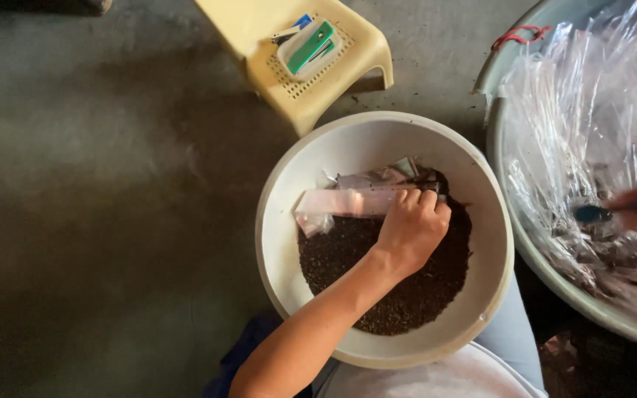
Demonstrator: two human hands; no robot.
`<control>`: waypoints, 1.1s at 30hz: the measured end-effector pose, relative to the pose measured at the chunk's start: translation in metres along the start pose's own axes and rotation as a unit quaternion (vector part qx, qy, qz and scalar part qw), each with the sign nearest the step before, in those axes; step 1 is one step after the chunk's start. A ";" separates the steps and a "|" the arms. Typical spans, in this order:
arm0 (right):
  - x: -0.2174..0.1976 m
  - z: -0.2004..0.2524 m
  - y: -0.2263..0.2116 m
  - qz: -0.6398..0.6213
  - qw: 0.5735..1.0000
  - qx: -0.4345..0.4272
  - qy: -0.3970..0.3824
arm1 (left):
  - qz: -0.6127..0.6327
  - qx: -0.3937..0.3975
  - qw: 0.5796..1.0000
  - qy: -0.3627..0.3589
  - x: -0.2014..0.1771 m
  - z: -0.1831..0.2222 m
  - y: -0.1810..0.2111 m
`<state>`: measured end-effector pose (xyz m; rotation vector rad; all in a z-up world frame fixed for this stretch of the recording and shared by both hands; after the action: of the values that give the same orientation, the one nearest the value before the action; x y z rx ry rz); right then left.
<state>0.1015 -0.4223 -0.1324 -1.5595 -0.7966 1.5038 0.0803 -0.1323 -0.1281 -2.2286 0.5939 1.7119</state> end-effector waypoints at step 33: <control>0.169 0.060 -0.176 -0.301 0.874 -0.029 -0.381 | 0.439 -0.154 0.879 0.104 -0.171 0.034 -0.052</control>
<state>0.0732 -0.1842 -0.0571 -0.5820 -1.6065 1.5840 0.0389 -0.0448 0.0260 -2.5824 1.7031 2.0487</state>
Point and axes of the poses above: each hand's wrist, its own z-axis away from the middle knuckle, its own x-axis out of the palm, y = z × x, the point moved 8 cm from there along -z, towards the middle knuckle, and after that the axes turned 8 degrees about -z, right-handed, at the moved point
